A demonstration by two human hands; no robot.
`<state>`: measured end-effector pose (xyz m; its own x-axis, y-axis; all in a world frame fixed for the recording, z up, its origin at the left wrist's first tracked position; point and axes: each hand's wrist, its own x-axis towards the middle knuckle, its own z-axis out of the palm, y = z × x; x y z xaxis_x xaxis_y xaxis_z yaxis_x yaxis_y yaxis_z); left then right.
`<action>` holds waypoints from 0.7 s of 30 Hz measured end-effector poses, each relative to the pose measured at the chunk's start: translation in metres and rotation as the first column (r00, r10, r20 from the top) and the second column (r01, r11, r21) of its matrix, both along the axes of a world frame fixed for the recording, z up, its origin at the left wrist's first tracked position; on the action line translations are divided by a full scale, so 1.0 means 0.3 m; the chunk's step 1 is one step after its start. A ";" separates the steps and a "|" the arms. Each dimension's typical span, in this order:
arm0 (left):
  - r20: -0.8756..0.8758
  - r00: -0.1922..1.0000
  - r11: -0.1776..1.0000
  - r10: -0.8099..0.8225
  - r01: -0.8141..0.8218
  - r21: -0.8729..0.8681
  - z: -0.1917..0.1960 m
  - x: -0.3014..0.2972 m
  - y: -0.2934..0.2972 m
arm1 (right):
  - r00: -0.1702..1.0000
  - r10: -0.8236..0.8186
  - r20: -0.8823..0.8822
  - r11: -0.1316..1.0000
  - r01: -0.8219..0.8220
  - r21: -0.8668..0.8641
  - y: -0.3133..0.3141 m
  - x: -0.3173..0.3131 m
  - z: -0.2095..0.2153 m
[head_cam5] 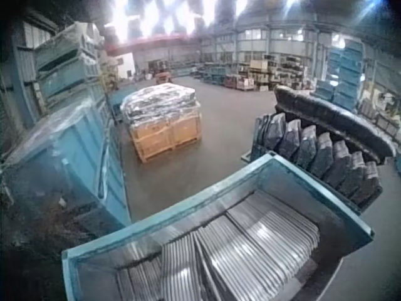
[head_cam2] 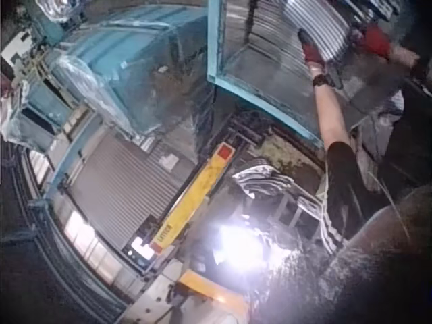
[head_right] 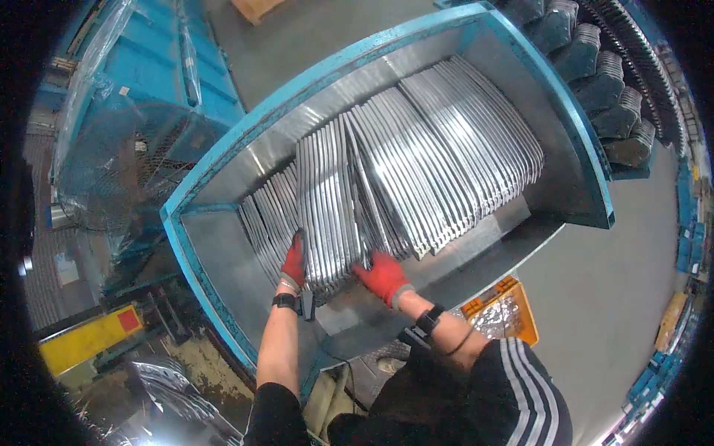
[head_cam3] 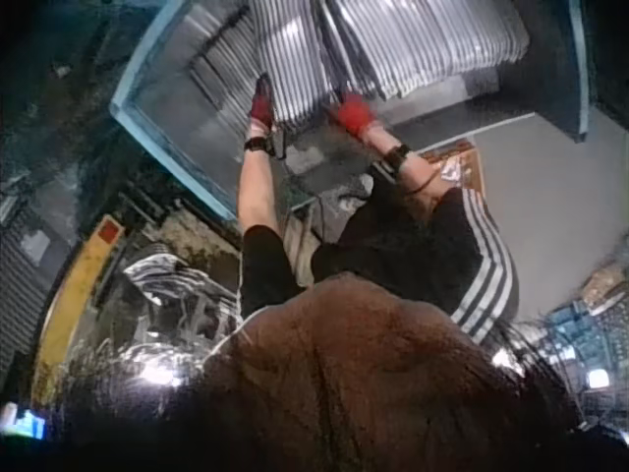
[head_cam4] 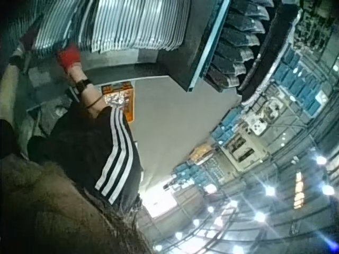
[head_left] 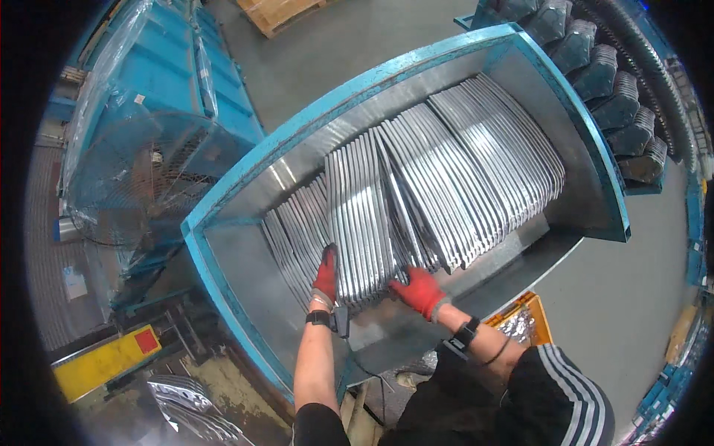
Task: Operate a hydraulic press to stamp metal parts and stack finished parts into a bin.
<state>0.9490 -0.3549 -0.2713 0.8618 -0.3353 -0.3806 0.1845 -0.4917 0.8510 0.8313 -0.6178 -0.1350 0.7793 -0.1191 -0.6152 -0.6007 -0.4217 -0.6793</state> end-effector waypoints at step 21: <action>-0.850 0.507 0.454 0.140 -0.796 -0.401 0.233 -0.256 -0.320 | 0.970 -0.241 0.038 0.947 0.226 0.226 -0.201 0.126 -0.066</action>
<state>0.8722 -0.4508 -0.2014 0.5787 -0.3668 -0.7285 0.7658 0.5515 0.3307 0.8692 -0.6780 -0.1548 0.7846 -0.1707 -0.5960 -0.6164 -0.1116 -0.7795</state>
